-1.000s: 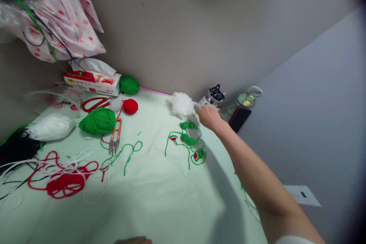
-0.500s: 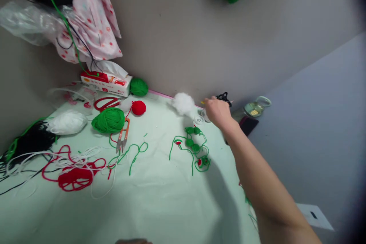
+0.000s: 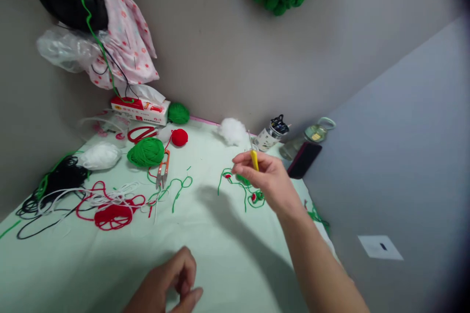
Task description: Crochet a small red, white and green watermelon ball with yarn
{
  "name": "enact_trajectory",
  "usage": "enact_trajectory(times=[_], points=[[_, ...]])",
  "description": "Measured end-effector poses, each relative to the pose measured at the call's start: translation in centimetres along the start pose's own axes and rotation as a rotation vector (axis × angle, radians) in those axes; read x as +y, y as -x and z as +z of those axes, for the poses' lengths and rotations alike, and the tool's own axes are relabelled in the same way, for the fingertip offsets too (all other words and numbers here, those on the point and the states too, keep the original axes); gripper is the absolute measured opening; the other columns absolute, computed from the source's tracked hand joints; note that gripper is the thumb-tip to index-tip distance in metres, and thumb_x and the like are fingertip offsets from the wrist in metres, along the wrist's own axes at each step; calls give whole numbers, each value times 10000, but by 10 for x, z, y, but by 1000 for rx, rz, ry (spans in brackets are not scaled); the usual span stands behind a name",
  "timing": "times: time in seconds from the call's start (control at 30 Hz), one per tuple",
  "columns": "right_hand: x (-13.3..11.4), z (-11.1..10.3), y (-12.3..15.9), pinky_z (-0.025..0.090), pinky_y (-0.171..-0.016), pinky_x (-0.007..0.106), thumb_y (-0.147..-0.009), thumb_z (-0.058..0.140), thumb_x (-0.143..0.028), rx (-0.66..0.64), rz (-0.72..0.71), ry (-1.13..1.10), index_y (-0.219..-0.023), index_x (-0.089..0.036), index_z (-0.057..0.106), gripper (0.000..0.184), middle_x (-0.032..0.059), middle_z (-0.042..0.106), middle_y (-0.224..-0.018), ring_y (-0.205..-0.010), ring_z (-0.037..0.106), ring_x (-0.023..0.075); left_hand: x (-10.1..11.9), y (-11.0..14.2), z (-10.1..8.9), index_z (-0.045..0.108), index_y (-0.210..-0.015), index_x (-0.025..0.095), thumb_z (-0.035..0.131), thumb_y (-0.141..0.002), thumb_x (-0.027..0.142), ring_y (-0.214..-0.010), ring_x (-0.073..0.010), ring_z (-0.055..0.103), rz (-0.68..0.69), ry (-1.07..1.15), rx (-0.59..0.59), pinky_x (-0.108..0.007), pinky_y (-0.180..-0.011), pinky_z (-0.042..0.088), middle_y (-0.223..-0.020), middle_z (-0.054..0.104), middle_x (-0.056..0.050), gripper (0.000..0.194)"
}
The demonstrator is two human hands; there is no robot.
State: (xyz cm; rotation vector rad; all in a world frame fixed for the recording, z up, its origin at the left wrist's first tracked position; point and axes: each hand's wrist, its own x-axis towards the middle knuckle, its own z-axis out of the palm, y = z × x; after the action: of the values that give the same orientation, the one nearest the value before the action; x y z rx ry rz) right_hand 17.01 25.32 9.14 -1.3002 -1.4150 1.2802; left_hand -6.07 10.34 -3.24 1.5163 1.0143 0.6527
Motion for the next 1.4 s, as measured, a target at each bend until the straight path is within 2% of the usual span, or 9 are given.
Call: enact_trajectory(times=[0.1,0.2,0.3,0.4,0.57,0.73,0.87,1.1,1.4], points=[[3,25,29,377,-540,281,-711,847,-399,23,5,-73,-799,-276,763,173,5,730,-727,-603,542,141,37,-10,-24,536,-862,244,596,-920,276,-740,-131,627,-32,105,93,-217,-718,515,-797,599,45,90],[2,42,48,365,-517,284,-684,870,-391,55,16,-152,-744,-284,756,167,-13,687,-671,-553,480,131,72,-28,-39,596,-941,237,657,-895,341,-830,-160,658,31,184,213,-259,-777,545,-874,638,12,129],[-1,52,59,366,-511,278,-654,887,-400,104,-6,-220,-706,-271,749,196,-27,629,-633,-538,431,116,99,-45,-43,636,-958,225,715,-862,361,-852,-178,665,108,249,297,-278,-764,544,-942,668,-17,184],[-5,55,68,387,-542,268,-691,867,-367,124,-30,-268,-714,-236,742,183,-31,618,-645,-555,435,102,114,-56,-41,673,-907,230,734,-875,352,-800,-167,665,142,307,289,-273,-769,534,-870,684,-1,140],[-8,51,79,403,-595,262,-776,796,-310,217,-135,-214,-834,-220,767,111,-14,664,-752,-633,487,105,119,-69,-33,696,-800,230,765,-886,338,-731,-120,640,111,552,178,-216,-756,513,-748,668,32,155],[-6,44,78,405,-578,258,-801,772,-274,249,-197,-142,-882,-221,745,101,-10,667,-789,-632,503,105,117,-80,-25,702,-785,207,829,-835,339,-686,-99,584,17,813,143,-174,-692,510,-709,638,30,190],[0,40,73,423,-605,265,-817,749,-280,251,-166,-127,-818,-208,715,79,-4,665,-777,-663,536,117,113,-84,-21,723,-797,182,837,-828,340,-683,-103,570,-46,818,118,-177,-674,519,-710,625,17,197],[10,40,71,424,-629,262,-852,745,-216,238,-289,25,-974,-240,758,125,-5,684,-847,-714,568,117,106,-87,-23,739,-798,202,836,-831,315,-685,-85,569,-49,841,184,-166,-691,514,-780,624,31,152],[3,34,73,385,-600,272,-880,707,-195,243,-275,-11,-840,-236,764,81,-4,641,-811,-695,536,117,108,-86,-27,775,-878,216,797,-859,292,-720,-102,616,-26,798,29,-192,-737,523,-793,661,11,82]])
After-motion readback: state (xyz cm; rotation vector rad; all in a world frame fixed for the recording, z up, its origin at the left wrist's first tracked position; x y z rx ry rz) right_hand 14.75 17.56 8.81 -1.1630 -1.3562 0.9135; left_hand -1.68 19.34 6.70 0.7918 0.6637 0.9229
